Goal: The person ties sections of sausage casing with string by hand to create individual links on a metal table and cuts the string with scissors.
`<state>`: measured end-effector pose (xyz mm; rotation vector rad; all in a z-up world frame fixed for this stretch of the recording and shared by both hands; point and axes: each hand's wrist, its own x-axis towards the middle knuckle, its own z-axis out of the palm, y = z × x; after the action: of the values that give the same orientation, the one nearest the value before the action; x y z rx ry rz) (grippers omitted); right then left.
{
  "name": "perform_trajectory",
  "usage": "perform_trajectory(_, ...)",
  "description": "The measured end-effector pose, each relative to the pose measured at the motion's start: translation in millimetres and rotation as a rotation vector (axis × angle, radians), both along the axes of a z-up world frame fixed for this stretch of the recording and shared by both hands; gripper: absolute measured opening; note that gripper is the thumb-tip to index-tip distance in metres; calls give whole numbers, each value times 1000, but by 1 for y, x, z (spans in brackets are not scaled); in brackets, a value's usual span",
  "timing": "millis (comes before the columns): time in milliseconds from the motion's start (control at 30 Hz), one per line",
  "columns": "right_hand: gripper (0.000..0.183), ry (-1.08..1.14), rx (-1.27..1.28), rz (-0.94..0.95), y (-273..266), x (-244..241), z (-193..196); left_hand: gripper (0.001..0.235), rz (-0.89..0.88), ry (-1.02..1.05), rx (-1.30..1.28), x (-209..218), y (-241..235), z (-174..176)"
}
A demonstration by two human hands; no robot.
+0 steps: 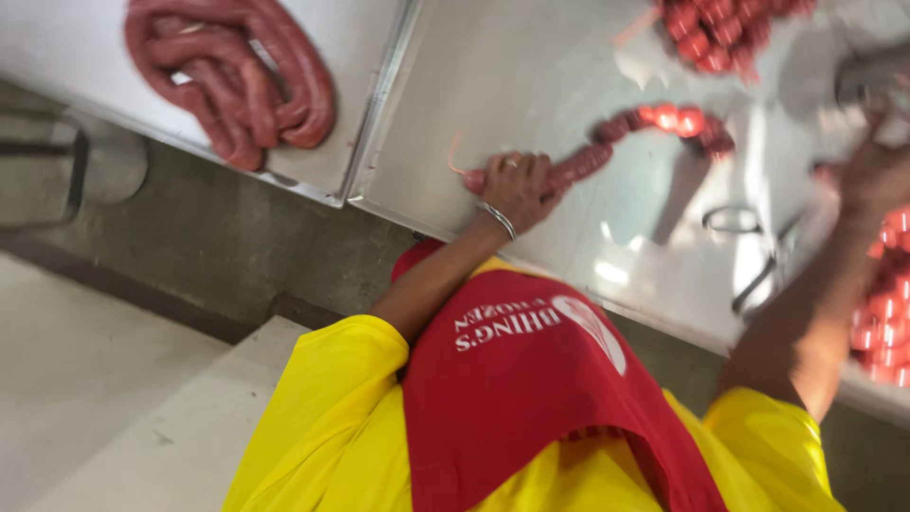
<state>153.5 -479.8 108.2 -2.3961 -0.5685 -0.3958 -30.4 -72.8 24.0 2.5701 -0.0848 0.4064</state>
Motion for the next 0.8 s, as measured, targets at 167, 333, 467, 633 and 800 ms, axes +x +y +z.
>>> perform_trajectory(167,54,393,139,-239,134,-143,-39,54,-93,-61,-36,-1,7,-8)
perform_trajectory(333,59,320,-254,210,255,-198,-55,79,-235,-15,-149,-13,29,-10)
perform_trajectory(467,55,160,-465,67,254,-181,-55,56,-326,82,-68,-20,61,-1)
perform_trajectory(633,72,160,-531,51,284,-178,-61,45,-352,74,21,-37,117,12)
perform_trajectory(800,69,246,-396,293,357,-234,-78,56,-326,152,-55,-46,148,10)
